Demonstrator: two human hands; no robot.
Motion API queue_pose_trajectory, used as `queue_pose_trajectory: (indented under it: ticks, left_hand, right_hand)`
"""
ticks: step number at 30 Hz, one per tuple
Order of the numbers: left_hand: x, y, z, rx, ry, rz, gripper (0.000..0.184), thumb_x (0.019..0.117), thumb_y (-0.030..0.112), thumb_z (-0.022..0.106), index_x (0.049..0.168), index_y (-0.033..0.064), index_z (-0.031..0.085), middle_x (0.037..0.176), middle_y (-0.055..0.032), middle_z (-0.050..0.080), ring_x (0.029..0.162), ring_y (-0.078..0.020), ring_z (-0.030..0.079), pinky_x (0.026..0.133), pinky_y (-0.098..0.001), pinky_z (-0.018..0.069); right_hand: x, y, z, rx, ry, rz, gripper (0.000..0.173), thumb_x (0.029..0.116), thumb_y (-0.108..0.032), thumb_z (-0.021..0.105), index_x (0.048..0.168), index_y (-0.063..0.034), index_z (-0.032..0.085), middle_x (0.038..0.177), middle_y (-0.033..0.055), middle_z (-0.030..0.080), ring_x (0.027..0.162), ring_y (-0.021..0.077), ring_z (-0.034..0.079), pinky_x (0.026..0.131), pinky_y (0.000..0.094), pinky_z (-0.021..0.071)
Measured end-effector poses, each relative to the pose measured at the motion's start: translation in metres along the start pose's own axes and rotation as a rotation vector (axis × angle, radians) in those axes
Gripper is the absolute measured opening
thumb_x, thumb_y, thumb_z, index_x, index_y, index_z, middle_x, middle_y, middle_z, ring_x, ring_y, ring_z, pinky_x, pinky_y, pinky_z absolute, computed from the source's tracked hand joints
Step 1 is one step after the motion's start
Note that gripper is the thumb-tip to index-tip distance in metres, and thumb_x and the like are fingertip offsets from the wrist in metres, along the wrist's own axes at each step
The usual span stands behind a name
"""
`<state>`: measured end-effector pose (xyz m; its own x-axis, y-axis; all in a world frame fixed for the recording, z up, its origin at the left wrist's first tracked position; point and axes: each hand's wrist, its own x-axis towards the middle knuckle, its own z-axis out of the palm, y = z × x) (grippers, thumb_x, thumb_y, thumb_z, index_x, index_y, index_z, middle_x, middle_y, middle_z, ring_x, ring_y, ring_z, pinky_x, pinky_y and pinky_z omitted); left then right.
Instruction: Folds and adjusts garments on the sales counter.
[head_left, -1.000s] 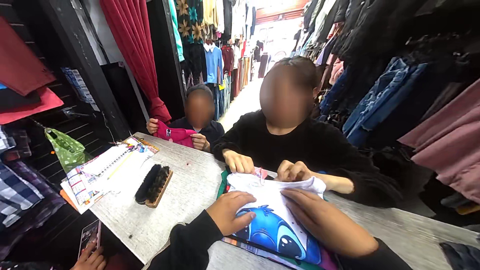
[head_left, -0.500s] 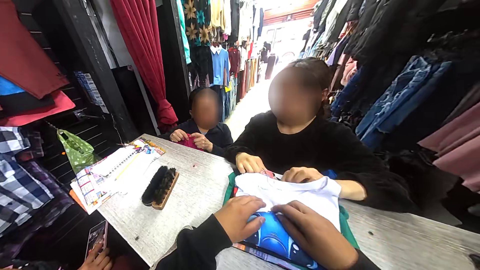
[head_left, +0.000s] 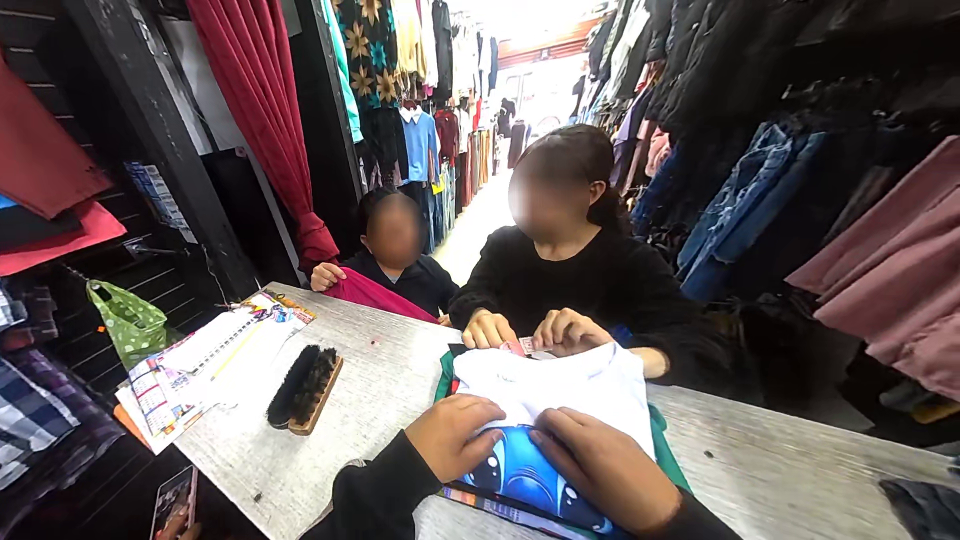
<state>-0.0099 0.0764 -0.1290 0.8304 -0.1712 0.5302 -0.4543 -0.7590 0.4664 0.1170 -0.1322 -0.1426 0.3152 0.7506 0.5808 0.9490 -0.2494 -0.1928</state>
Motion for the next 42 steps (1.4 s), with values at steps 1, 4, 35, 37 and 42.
queue_pose_trajectory:
  ticks: [1,4,35,37,42]
  left_hand:
    - [0.000,0.000,0.001,0.005,0.005,0.007,0.025,0.0990,0.009,0.059,0.115,-0.0052,0.072,0.117,-0.0207,0.073,0.115,-0.0303,0.069,0.105,-0.0405,0.0520]
    - [-0.001,-0.001,0.002,0.007,0.016,0.020,0.025,0.0986,0.009,0.059,0.114,-0.0052,0.072,0.116,-0.0206,0.073,0.114,-0.0302,0.070,0.105,-0.0401,0.0523]
    - [0.003,-0.009,-0.040,0.082,0.294,-0.279,0.029,0.0970,0.012,0.060,0.117,-0.0045,0.072,0.118,-0.0183,0.073,0.112,-0.0267,0.071,0.100,-0.0426,0.0559]
    - [0.010,-0.014,-0.070,0.019,0.357,-0.516,0.032,0.0997,0.015,0.061,0.126,-0.0014,0.069,0.125,-0.0160,0.070,0.116,-0.0266,0.068,0.102,-0.0446,0.0532]
    - [0.043,-0.056,-0.131,-0.132,0.527,-0.899,0.054,0.1014,0.019,0.064,0.146,-0.0045,0.046,0.145,-0.0242,0.055,0.133,-0.0339,0.056,0.111,-0.0503,0.0445]
  right_hand:
    - [0.000,0.000,0.000,-0.005,0.000,-0.001,0.036,0.0998,-0.034,0.046,0.085,-0.0088,0.066,0.070,0.0068,0.061,0.061,0.0235,0.065,0.049,0.0395,0.0524]
    - [0.000,0.000,0.000,-0.014,-0.004,0.004,0.036,0.0995,-0.034,0.046,0.083,-0.0091,0.065,0.069,0.0062,0.060,0.059,0.0230,0.064,0.048,0.0391,0.0511]
    - [0.002,-0.002,-0.005,0.037,-0.033,0.010,0.031,0.0990,-0.030,0.052,0.084,-0.0068,0.066,0.069,0.0088,0.061,0.059,0.0256,0.064,0.047,0.0416,0.0501]
    - [0.002,0.000,0.000,0.016,0.016,0.003,0.033,0.0980,-0.032,0.050,0.082,-0.0082,0.066,0.067,0.0070,0.060,0.057,0.0233,0.064,0.046,0.0399,0.0498]
    - [0.001,-0.002,0.003,0.013,0.051,0.011,0.035,0.0975,-0.033,0.047,0.079,-0.0092,0.065,0.065,0.0052,0.059,0.055,0.0216,0.062,0.045,0.0387,0.0495]
